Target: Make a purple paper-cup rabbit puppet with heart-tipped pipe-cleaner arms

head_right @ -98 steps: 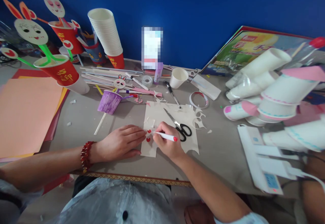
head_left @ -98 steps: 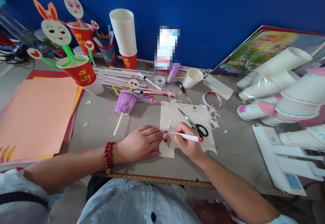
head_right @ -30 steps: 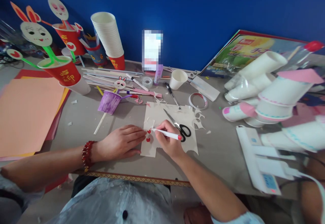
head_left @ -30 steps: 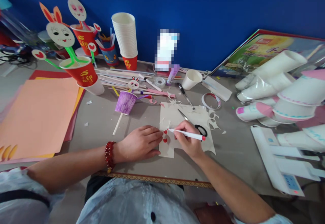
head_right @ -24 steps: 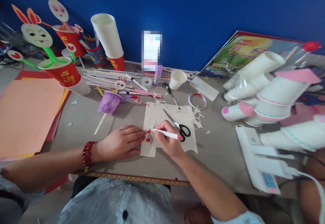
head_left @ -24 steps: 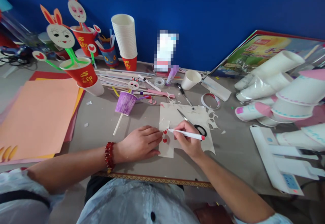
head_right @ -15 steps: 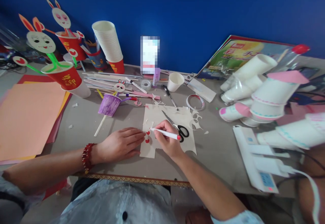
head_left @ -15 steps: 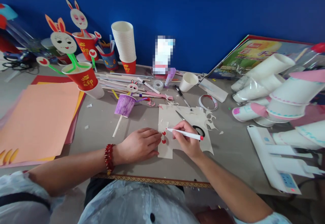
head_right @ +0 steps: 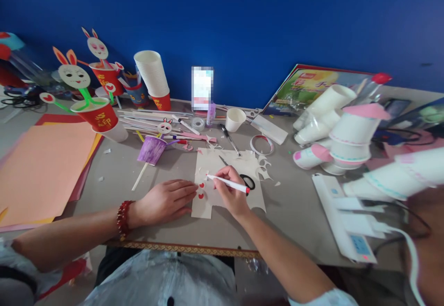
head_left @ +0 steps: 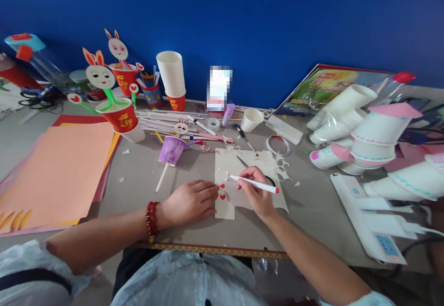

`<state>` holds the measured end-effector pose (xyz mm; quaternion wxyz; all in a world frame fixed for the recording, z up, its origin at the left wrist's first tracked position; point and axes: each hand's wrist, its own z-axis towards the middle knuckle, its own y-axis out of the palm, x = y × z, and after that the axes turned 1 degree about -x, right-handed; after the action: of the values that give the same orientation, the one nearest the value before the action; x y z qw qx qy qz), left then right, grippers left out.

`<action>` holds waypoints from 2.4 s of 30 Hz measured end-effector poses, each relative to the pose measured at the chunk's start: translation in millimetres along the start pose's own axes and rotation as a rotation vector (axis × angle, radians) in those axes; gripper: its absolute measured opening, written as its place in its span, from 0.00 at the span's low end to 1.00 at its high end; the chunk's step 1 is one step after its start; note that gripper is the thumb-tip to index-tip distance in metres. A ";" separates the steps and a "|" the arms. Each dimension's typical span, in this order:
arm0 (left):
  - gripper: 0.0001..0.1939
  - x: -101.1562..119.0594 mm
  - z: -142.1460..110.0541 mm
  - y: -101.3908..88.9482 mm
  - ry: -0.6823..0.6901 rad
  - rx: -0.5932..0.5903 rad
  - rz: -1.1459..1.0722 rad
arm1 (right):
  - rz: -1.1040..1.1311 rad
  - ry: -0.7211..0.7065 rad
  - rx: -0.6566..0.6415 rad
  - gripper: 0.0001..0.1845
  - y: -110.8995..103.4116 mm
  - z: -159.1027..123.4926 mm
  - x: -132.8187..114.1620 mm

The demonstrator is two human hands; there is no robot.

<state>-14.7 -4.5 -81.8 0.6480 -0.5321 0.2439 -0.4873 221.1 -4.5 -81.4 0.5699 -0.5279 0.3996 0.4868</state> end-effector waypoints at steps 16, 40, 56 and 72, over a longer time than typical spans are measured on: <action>0.12 4.1 2.0 -13.7 -0.014 0.003 -0.015 | 0.189 -0.121 0.293 0.08 -20.9 14.7 -1.8; 0.11 -123.7 112.0 -83.6 -0.505 -0.526 0.288 | 0.352 -0.039 0.168 0.13 -24.8 37.8 -49.0; 0.09 -131.6 114.5 -79.8 -0.355 -0.585 0.251 | 0.338 0.018 0.087 0.12 -3.3 48.3 -42.7; 0.06 -121.5 115.5 -78.2 -0.285 -0.470 0.046 | 0.299 -0.001 0.024 0.11 12.4 55.9 -41.1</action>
<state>3.2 159.2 2.5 0.5453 -0.7255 0.2686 -0.3227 197.2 45.1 -37.3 0.4975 -0.4554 0.4793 0.5616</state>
